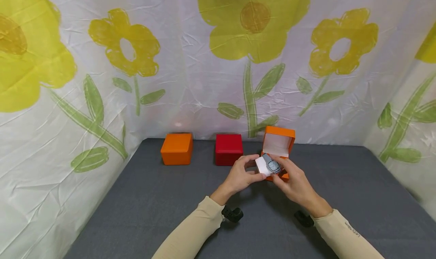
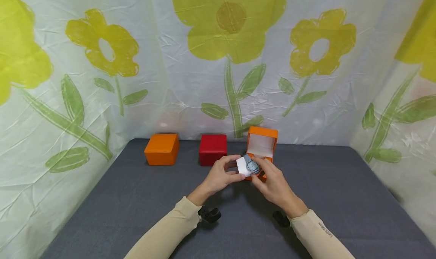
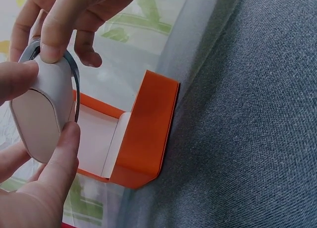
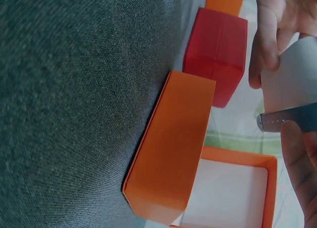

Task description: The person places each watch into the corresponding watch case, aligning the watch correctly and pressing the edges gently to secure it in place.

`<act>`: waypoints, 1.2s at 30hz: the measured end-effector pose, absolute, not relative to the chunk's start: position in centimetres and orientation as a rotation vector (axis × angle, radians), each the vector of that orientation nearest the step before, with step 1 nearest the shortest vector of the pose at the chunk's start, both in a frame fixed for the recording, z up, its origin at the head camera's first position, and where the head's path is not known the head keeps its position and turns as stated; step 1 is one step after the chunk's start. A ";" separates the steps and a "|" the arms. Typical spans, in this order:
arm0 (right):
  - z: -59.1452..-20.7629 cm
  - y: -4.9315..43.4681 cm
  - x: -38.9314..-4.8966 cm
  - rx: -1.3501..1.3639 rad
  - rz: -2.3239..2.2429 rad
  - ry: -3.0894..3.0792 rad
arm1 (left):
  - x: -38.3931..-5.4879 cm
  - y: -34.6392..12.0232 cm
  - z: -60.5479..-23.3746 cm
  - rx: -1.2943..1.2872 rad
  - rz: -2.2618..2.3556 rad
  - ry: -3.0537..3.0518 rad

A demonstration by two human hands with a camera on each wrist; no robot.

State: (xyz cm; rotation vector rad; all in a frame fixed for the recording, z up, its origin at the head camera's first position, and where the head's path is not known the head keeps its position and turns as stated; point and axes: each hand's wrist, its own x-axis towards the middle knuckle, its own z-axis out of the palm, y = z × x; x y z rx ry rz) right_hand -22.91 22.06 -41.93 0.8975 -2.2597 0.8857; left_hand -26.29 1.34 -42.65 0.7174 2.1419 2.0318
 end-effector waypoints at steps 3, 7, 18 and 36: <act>-41.9 22.0 -22.9 0.893 0.890 -2.264 | -26.3 1.4 -42.7 0.717 2.024 2.137; -41.9 21.9 -22.8 0.891 0.890 -2.248 | -26.3 1.4 -42.7 0.710 2.022 2.151; -42.1 21.9 -23.0 0.775 0.902 -2.133 | -26.2 1.0 -42.6 0.689 2.020 2.268; -42.0 21.7 -22.9 0.822 0.975 -2.069 | -25.9 1.0 -42.4 0.684 1.953 2.335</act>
